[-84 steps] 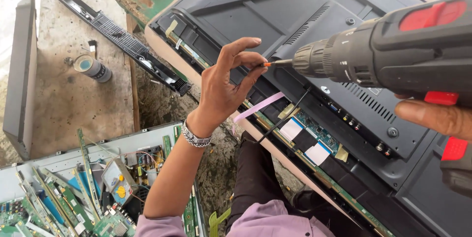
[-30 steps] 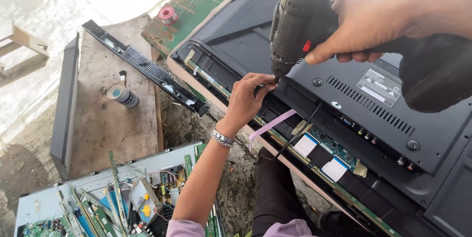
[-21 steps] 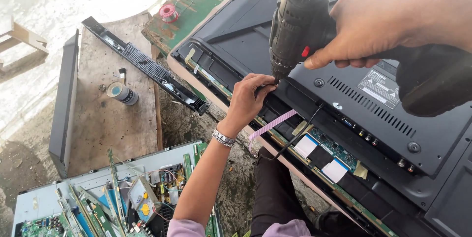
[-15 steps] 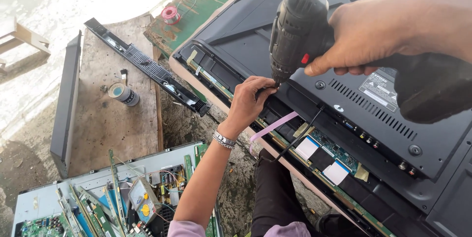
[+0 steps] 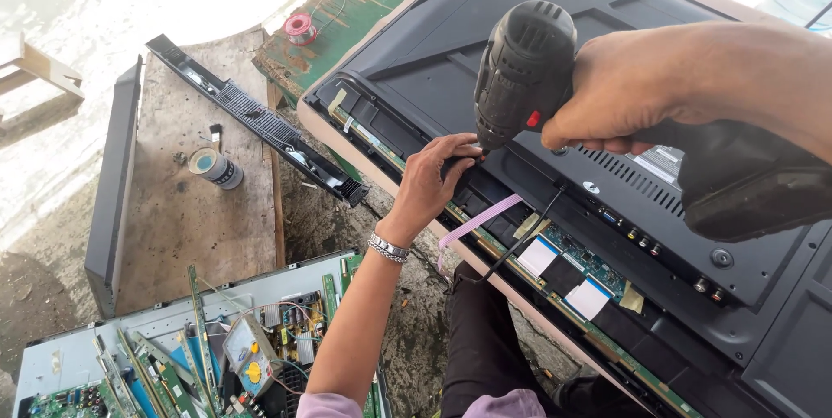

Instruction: Removing the back panel of a television using hands to pry and an electric screwdriver to remove screws.

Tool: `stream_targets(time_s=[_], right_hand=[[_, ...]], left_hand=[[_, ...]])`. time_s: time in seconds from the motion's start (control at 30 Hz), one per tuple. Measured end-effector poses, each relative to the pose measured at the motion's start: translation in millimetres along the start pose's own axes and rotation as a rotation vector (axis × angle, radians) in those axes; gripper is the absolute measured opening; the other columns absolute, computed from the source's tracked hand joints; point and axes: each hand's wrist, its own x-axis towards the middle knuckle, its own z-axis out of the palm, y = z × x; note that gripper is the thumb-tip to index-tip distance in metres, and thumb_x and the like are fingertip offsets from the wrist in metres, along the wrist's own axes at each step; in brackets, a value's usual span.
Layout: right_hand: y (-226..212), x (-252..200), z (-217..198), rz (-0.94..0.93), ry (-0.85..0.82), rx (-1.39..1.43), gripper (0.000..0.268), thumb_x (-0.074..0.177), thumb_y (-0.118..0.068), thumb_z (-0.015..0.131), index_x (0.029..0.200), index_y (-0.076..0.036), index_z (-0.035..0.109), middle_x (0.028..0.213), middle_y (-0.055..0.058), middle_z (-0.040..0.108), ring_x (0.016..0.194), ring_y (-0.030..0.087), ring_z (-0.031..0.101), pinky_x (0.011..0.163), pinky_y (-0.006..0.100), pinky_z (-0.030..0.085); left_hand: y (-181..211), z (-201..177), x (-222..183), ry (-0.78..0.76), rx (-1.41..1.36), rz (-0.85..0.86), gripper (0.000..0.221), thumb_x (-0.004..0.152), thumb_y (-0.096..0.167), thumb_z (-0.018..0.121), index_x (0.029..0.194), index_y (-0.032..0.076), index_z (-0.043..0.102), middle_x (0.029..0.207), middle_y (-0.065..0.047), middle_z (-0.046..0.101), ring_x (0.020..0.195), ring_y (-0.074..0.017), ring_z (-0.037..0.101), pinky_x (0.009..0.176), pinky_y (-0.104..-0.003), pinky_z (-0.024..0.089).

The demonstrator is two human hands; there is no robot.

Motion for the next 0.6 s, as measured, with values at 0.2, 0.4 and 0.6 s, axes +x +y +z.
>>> stream_targets(time_s=[0.2, 0.4, 0.6], right_hand=[[3.6, 4.7, 2.1, -0.007, -0.008, 0.115, 0.022, 0.085, -0.012, 0.065, 0.072, 0.005, 0.058, 0.062, 0.019, 0.054, 0.054, 0.028, 0.048, 0.053, 0.037, 0.04], [5.9, 8.1, 2.6, -0.059, 0.016, 0.03, 0.027, 0.082, -0.014, 0.065, 0.065, 0.005, 0.057, 0.056, 0.02, 0.057, 0.05, 0.028, 0.049, 0.055, 0.038, 0.042], [2.8, 3.8, 1.6, -0.047, 0.004, 0.017, 0.027, 0.085, -0.014, 0.065, 0.069, 0.006, 0.057, 0.058, 0.02, 0.057, 0.052, 0.028, 0.048, 0.056, 0.038, 0.042]], left_hand=[[1.6, -0.2, -1.2, 0.002, -0.02, 0.009, 0.038, 0.099, 0.001, 0.068, 0.134, 0.01, 0.057, 0.112, -0.007, 0.077, 0.114, -0.0248, 0.072, 0.104, -0.041, 0.06], [4.7, -2.2, -0.6, -0.018, 0.011, 0.017, 0.035, 0.102, 0.004, 0.065, 0.135, 0.011, 0.055, 0.111, -0.006, 0.077, 0.114, -0.0261, 0.071, 0.102, -0.042, 0.06], [0.7, 0.1, -2.4, -0.029, 0.021, 0.027, 0.04, 0.102, 0.002, 0.065, 0.138, 0.012, 0.052, 0.112, -0.005, 0.077, 0.114, -0.027, 0.07, 0.103, -0.043, 0.059]])
